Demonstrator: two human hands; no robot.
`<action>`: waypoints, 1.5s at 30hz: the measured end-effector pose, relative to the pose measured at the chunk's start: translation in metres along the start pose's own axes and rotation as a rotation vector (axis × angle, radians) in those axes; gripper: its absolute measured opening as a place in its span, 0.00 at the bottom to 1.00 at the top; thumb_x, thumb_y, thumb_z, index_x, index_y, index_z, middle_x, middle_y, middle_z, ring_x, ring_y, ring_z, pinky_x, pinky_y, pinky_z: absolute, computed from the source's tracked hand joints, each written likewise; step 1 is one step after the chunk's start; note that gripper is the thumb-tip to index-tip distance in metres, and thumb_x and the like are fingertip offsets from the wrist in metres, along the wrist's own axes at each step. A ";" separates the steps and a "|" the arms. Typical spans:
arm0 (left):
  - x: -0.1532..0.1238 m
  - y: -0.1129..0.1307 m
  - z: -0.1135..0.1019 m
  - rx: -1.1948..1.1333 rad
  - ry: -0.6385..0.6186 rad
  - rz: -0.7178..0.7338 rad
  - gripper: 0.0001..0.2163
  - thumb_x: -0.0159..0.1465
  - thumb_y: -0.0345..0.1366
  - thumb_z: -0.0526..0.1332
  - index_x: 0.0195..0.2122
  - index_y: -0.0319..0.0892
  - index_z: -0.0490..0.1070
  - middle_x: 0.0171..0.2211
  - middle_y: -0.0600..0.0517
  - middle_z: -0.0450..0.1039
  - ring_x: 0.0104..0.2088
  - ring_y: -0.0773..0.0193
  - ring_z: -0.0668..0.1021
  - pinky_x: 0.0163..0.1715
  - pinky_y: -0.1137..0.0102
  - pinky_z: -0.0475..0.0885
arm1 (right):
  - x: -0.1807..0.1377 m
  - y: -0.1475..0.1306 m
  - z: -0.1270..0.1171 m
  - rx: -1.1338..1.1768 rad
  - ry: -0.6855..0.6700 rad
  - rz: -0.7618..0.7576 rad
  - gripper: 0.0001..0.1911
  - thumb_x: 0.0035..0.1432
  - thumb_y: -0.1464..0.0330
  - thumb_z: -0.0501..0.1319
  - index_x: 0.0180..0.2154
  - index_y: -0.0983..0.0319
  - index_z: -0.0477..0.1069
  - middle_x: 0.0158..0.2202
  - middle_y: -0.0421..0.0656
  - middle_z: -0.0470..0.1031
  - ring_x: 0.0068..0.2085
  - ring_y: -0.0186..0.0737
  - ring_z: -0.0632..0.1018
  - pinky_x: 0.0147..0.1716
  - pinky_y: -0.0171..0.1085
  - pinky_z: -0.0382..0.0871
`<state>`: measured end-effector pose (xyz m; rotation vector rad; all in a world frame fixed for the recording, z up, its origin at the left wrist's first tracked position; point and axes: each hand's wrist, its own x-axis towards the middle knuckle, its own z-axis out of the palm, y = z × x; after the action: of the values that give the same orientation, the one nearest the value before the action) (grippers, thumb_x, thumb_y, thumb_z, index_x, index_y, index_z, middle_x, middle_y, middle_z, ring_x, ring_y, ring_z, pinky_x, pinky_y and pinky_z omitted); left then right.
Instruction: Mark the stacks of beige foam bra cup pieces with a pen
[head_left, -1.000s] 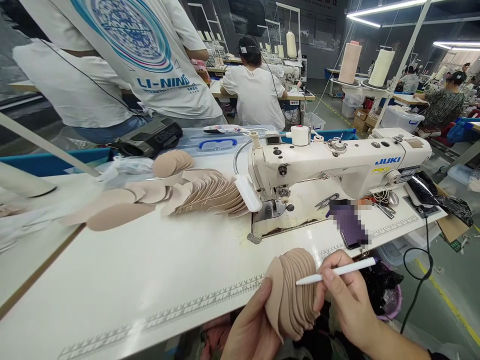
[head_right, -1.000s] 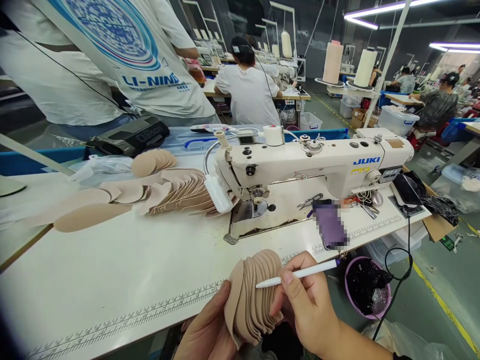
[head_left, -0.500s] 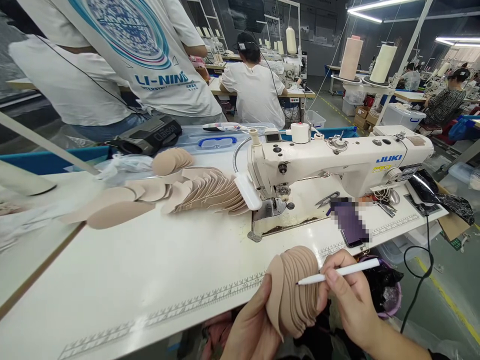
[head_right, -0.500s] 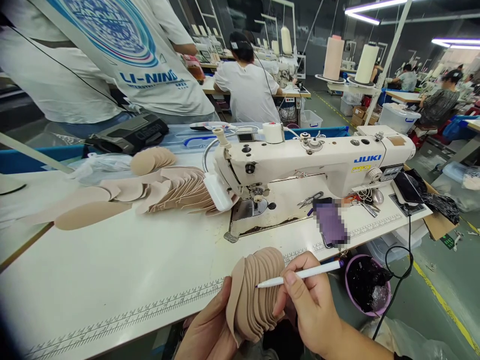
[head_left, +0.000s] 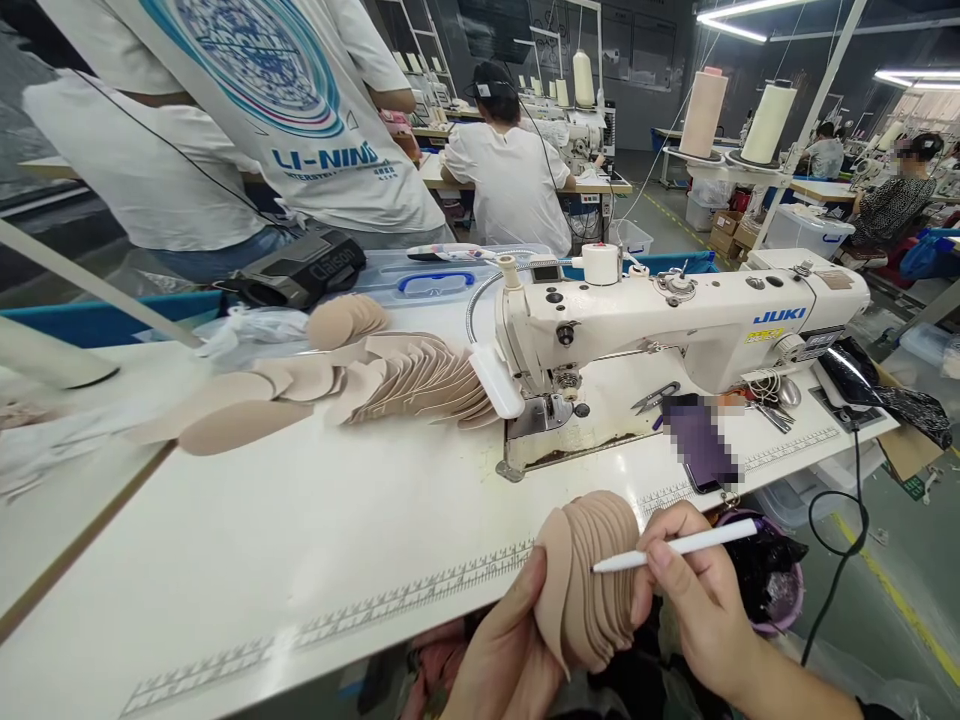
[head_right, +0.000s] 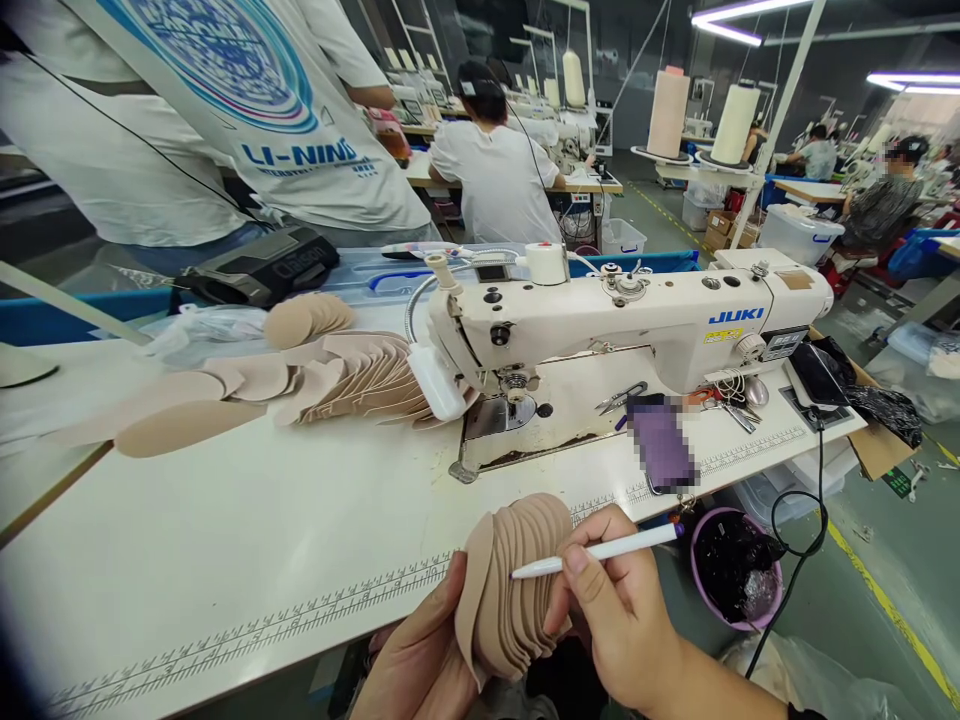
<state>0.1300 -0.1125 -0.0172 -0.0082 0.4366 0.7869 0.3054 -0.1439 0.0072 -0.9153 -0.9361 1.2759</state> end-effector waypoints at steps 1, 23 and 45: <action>0.000 0.000 0.000 -0.012 -0.002 -0.006 0.14 0.64 0.43 0.71 0.50 0.48 0.84 0.51 0.48 0.85 0.58 0.46 0.81 0.72 0.56 0.59 | 0.000 0.000 0.001 -0.003 -0.017 0.007 0.15 0.72 0.54 0.60 0.39 0.59 0.69 0.21 0.39 0.76 0.22 0.34 0.70 0.23 0.33 0.64; 0.003 0.001 0.000 -0.045 0.003 -0.002 0.14 0.63 0.40 0.72 0.49 0.46 0.85 0.52 0.47 0.84 0.65 0.43 0.74 0.73 0.53 0.57 | -0.002 0.004 -0.002 0.014 -0.025 -0.069 0.11 0.74 0.59 0.59 0.40 0.59 0.69 0.22 0.36 0.75 0.23 0.33 0.73 0.24 0.32 0.66; 0.002 -0.001 0.016 0.041 0.098 0.040 0.15 0.60 0.42 0.75 0.46 0.44 0.86 0.42 0.47 0.87 0.48 0.49 0.85 0.63 0.58 0.71 | -0.004 0.007 -0.001 -0.015 -0.082 -0.128 0.09 0.75 0.61 0.57 0.43 0.58 0.69 0.24 0.38 0.76 0.25 0.34 0.75 0.27 0.34 0.68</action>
<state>0.1382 -0.1098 -0.0033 0.0001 0.5472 0.8191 0.3033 -0.1474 0.0004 -0.8069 -1.0532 1.2050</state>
